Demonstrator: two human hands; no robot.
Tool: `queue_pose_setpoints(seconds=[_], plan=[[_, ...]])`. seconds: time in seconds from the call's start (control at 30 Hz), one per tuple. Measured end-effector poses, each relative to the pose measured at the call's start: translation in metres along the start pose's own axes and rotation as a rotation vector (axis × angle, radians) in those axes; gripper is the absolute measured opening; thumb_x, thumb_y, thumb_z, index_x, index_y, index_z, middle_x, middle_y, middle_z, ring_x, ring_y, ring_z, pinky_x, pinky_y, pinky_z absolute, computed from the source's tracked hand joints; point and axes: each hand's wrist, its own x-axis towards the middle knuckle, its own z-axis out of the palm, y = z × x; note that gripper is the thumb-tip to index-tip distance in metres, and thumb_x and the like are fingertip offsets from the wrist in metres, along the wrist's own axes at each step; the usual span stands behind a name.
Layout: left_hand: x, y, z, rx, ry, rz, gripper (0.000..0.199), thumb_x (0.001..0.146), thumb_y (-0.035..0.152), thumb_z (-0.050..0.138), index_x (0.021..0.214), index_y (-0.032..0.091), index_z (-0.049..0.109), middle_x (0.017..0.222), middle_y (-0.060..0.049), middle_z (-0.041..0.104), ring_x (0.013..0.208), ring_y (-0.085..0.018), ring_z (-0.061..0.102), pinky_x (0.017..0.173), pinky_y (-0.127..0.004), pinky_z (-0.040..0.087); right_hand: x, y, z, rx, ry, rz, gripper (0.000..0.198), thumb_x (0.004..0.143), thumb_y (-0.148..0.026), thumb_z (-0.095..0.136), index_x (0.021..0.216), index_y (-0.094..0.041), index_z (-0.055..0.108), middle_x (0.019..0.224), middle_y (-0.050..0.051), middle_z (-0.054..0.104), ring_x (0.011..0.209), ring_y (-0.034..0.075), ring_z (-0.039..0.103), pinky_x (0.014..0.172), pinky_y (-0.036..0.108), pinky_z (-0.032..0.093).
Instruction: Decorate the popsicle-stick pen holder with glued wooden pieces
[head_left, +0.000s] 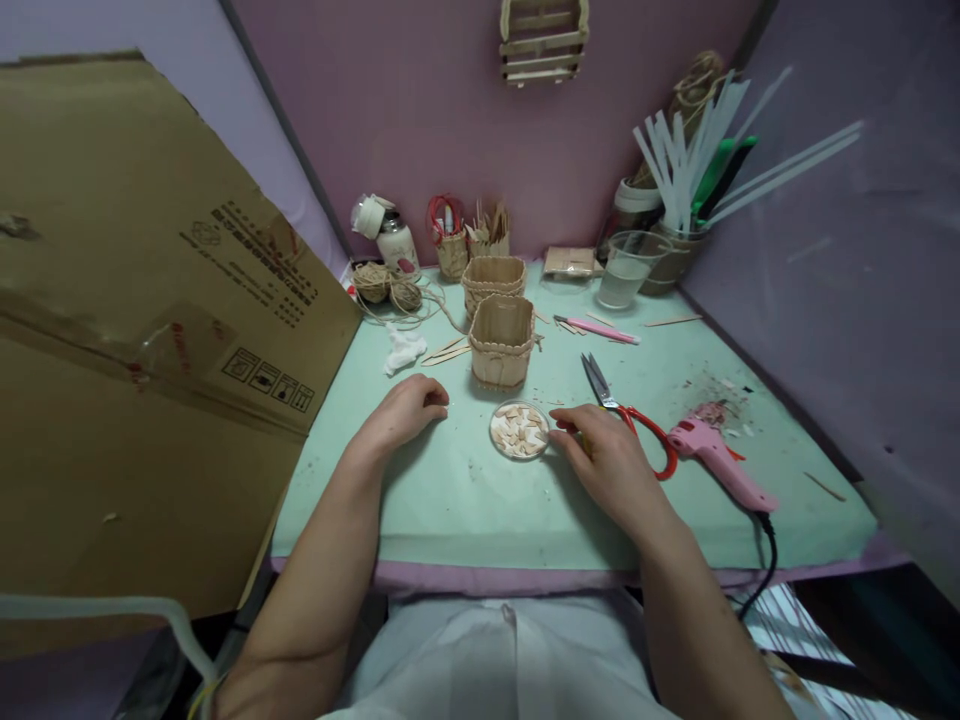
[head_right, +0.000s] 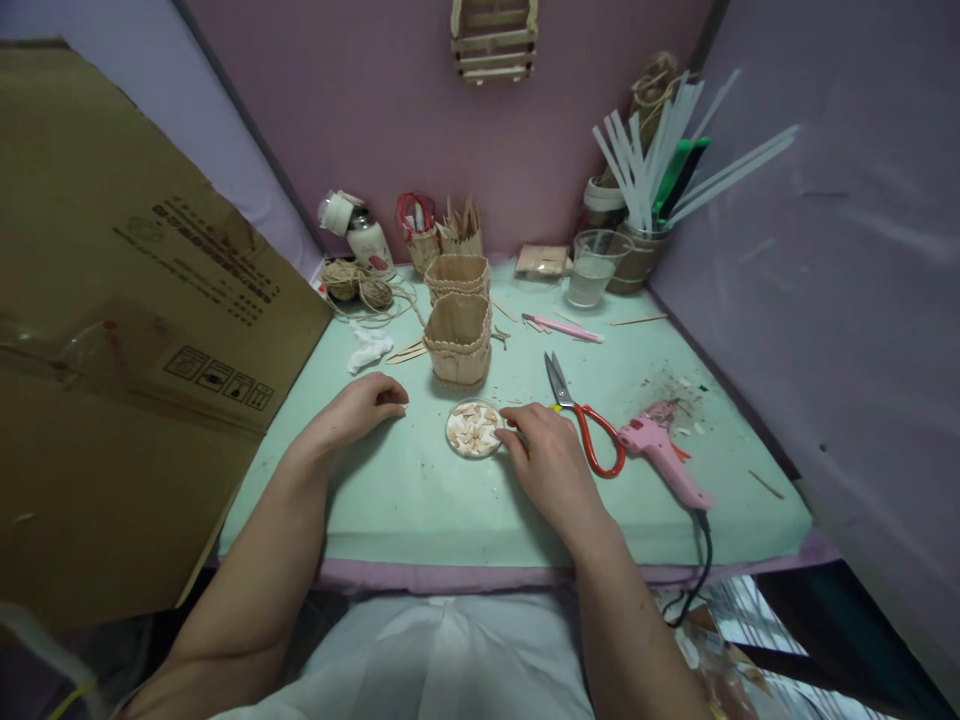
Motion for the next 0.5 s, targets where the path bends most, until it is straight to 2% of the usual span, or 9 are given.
queue_pose_setpoints(seconds=[0.1,0.27,0.37,0.5], plan=[[0.001,-0.001,0.005,0.032,-0.036,0.022,0.012,0.068,0.022,0.060,0.076,0.020,0.068,0.086,-0.006,0.064,0.076,-0.020,0.056,0.069,-0.031,0.043,0.000,0.001,0.000,0.007,0.007,0.001,0.020,0.090,-0.029,0.051,0.101,-0.020,0.064,0.094,0.008,0.068,0.088,0.025,0.062,0.078,0.039,0.046],[0.001,0.004,0.005,-0.011,-0.083,0.010,0.008,0.069,0.021,0.056,0.071,0.020,0.064,0.071,-0.002,0.064,0.067,-0.017,0.053,0.060,-0.028,0.038,0.000,0.002,-0.002,0.010,0.022,0.010,0.020,0.091,-0.030,0.051,0.100,-0.020,0.064,0.094,0.008,0.069,0.088,0.024,0.063,0.078,0.039,0.047],[0.000,0.014,0.004,-0.163,-0.048,-0.013,0.010,0.069,0.025,0.059,0.075,0.019,0.065,0.070,-0.001,0.064,0.065,-0.016,0.054,0.058,-0.027,0.039,0.000,0.004,-0.004,0.008,0.036,0.015,0.020,0.090,-0.030,0.051,0.101,-0.021,0.065,0.095,0.008,0.069,0.086,0.024,0.063,0.078,0.039,0.048],[0.000,0.034,0.007,-0.528,-0.057,-0.059,0.019,0.067,0.032,0.066,0.079,0.017,0.067,0.074,-0.002,0.066,0.066,-0.015,0.058,0.059,-0.026,0.043,0.003,0.009,-0.004,-0.005,0.036,0.008,0.020,0.090,-0.027,0.050,0.102,-0.021,0.065,0.096,0.008,0.069,0.088,0.024,0.064,0.078,0.039,0.048]])
